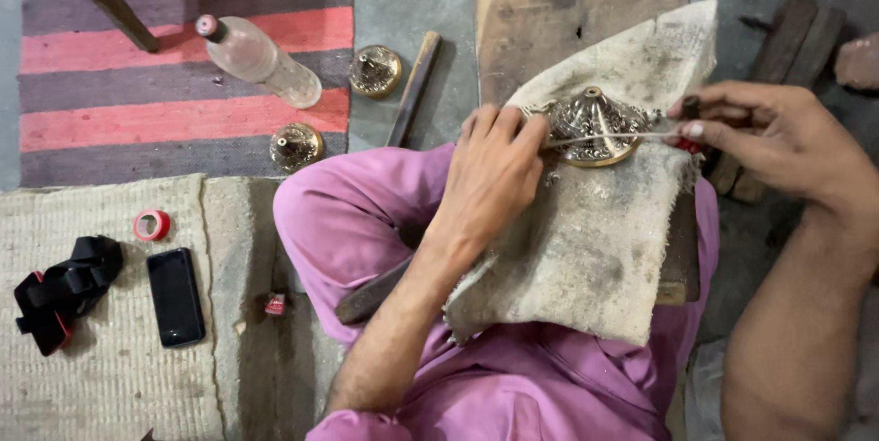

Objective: The person sits on the floor and repeatedly hammers a small ornate brass object placed on a cloth-covered wooden block. They use a wooden mallet and a small metal punch to shape or emboss the metal, occasionally rotating the object to work different areas.

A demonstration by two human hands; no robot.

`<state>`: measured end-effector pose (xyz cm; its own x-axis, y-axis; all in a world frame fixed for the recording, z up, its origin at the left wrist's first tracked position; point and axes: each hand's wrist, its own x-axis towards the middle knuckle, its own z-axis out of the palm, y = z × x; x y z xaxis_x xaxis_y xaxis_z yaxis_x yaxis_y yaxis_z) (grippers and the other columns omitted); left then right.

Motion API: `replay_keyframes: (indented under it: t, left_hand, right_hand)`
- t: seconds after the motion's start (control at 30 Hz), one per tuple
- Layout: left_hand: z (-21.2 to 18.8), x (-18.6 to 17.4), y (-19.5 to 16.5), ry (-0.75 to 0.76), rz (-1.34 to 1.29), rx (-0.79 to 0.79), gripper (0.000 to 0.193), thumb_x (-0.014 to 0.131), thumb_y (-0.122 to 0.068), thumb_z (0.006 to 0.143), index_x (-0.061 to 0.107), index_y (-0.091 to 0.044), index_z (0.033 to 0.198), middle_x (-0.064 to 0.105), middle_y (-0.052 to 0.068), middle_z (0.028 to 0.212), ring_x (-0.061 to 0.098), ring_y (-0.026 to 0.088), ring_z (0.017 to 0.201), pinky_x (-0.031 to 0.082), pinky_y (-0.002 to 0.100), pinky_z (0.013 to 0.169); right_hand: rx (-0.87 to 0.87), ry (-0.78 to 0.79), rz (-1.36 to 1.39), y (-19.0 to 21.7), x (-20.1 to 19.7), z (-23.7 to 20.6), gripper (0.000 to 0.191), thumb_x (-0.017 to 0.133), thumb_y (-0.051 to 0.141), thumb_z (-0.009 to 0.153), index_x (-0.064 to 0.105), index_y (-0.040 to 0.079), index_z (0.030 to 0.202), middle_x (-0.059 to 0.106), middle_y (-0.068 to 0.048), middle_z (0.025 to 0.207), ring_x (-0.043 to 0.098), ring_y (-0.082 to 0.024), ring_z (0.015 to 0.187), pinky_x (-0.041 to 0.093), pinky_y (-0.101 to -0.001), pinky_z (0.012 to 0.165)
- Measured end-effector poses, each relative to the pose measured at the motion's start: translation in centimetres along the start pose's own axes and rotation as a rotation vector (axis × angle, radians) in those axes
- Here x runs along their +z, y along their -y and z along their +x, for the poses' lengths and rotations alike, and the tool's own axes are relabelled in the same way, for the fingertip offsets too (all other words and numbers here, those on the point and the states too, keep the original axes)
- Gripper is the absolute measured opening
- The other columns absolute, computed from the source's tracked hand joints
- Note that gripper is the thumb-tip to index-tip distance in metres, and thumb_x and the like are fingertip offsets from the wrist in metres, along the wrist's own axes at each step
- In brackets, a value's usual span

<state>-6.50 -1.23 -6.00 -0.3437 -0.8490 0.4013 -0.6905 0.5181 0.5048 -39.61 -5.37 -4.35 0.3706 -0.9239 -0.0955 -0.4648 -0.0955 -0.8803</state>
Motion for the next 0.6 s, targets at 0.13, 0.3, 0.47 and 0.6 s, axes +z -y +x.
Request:
replay_keyframes:
  t: [0.13,0.3,0.47,0.6]
  left_hand:
    - [-1.9,-0.5,0.2,0.058,-0.036,0.009,0.034,0.068,-0.004,0.087,0.062,-0.011,0.120,0.058,0.013,0.113,0.056,0.035,0.115,0.046,0.048,0.102]
    - [-3.1,-1.7,1.0,-0.100,-0.069,-0.098,0.053,0.066,-0.003,0.084,0.060,-0.012,0.135,0.058,0.022,0.131,0.056,0.039,0.117,0.049,0.047,0.100]
    - [-7.8,-4.8,3.8,0.143,-0.264,-0.365,0.041,0.071,-0.023,0.098,0.061,-0.010,0.135,0.068,0.019,0.122,0.064,0.034,0.114,0.052,0.043,0.098]
    - [-11.6,-8.0,7.1,0.570,-0.427,-0.449,0.065,0.083,-0.035,0.085,0.057,-0.001,0.134,0.069,0.023,0.122,0.067,0.033,0.116,0.051,0.042,0.096]
  right_hand:
    - [-0.065,-0.054,-0.078,0.8,0.5,0.8,0.028,0.064,-0.003,0.100,0.066,-0.006,0.127,0.075,-0.014,0.114,0.071,-0.018,0.101,0.058,-0.0278,0.086]
    - [-0.176,-0.350,0.159,4.1,2.7,1.5,0.015,0.067,-0.007,0.110,0.065,-0.005,0.125,0.074,-0.016,0.105,0.076,-0.018,0.096,0.066,-0.0294,0.090]
    - [-0.239,-0.343,0.312,6.2,6.4,3.1,0.021,0.068,-0.010,0.107,0.066,-0.006,0.127,0.075,-0.017,0.106,0.077,-0.020,0.099,0.066,-0.0288,0.091]
    - [-0.318,-0.292,0.266,8.0,8.4,4.5,0.016,0.070,-0.010,0.108,0.066,-0.009,0.123,0.074,-0.017,0.105,0.076,-0.021,0.101,0.066,-0.0297,0.093]
